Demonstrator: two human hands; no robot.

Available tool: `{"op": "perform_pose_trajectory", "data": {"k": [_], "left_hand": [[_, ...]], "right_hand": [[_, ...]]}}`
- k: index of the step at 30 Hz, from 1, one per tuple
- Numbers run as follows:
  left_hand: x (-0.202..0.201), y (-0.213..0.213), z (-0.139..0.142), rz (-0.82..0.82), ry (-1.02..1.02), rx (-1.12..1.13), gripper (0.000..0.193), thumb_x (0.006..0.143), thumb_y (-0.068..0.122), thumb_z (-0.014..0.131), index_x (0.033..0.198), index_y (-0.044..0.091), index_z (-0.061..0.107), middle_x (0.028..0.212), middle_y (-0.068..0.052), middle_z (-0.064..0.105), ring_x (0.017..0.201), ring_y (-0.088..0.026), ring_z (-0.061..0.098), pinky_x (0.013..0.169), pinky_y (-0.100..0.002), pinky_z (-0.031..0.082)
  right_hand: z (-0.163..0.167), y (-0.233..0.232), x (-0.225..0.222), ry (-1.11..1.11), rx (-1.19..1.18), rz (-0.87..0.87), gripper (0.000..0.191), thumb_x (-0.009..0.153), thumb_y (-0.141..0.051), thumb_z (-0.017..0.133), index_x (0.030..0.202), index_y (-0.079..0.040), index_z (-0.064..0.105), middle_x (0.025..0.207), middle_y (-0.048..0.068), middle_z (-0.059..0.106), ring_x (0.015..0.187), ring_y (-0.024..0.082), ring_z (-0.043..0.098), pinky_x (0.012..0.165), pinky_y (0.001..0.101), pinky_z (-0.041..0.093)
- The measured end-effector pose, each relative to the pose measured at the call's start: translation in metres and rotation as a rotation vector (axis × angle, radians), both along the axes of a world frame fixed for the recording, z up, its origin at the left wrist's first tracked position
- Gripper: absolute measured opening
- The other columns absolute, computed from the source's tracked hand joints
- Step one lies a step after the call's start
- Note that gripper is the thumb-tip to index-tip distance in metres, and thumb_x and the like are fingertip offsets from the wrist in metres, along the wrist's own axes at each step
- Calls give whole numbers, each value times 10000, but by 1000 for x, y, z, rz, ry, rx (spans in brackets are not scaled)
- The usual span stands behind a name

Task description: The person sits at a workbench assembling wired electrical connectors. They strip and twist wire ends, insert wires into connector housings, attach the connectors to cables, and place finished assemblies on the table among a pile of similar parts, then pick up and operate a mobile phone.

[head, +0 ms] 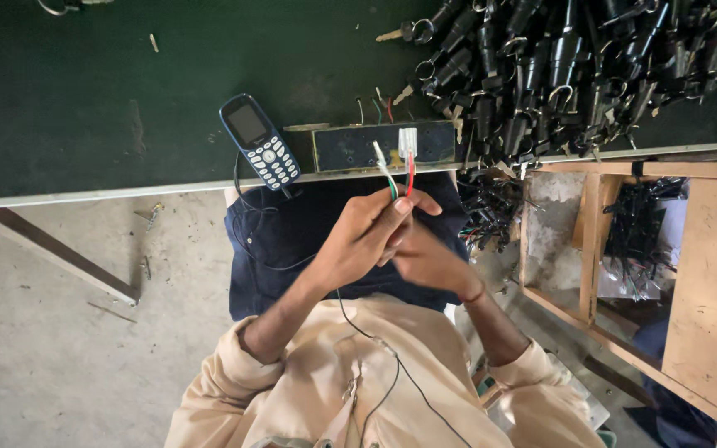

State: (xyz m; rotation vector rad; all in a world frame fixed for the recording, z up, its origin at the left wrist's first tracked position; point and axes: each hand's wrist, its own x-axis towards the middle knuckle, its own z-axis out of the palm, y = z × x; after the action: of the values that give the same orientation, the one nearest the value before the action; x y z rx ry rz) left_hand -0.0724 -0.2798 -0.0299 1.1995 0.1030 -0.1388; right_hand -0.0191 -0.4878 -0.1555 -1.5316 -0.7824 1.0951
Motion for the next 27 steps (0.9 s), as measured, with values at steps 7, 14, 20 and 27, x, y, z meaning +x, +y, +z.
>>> {"op": "perform_pose_trajectory", "data": {"k": [7, 14, 20, 27], "left_hand": [[-58, -47, -70, -33, -44, -361, 479, 1142, 351, 457, 1260, -79, 631, 738, 72, 361, 606, -27, 306, 526, -225, 255], [-78, -59, -87, 78, -111, -761, 450, 1151, 369, 475, 1287, -44, 592, 734, 50, 316, 561, -47, 276, 490, -226, 265], [-67, -53, -72, 139, -85, -457, 476, 1119, 367, 418, 1368, -21, 535, 783, 19, 422, 617, -80, 439, 557, -246, 408], [-49, -53, -59, 163, -98, -204, 464, 1166, 323, 415, 1399, -55, 551, 813, 17, 471, 685, -70, 471, 628, -243, 448]], "right_hand": [[-77, -48, -82, -675, -87, 87, 552, 913, -236, 775, 1371, -57, 524, 1445, 247, 494, 1390, 449, 398, 1166, 504, 321], [-78, -55, -119, -534, 54, -73, 590, 926, -187, 761, 1425, -25, 492, 1478, 217, 471, 1408, 415, 423, 1164, 485, 365], [-66, -59, -125, -216, -98, -93, 301, 996, -141, 708, 1274, -75, 612, 1121, 65, 728, 1112, 256, 693, 1012, 405, 530], [-49, -59, -89, -534, -86, -179, 406, 885, -91, 764, 1242, -39, 576, 1191, 165, 637, 1124, 353, 624, 966, 417, 501]]}}
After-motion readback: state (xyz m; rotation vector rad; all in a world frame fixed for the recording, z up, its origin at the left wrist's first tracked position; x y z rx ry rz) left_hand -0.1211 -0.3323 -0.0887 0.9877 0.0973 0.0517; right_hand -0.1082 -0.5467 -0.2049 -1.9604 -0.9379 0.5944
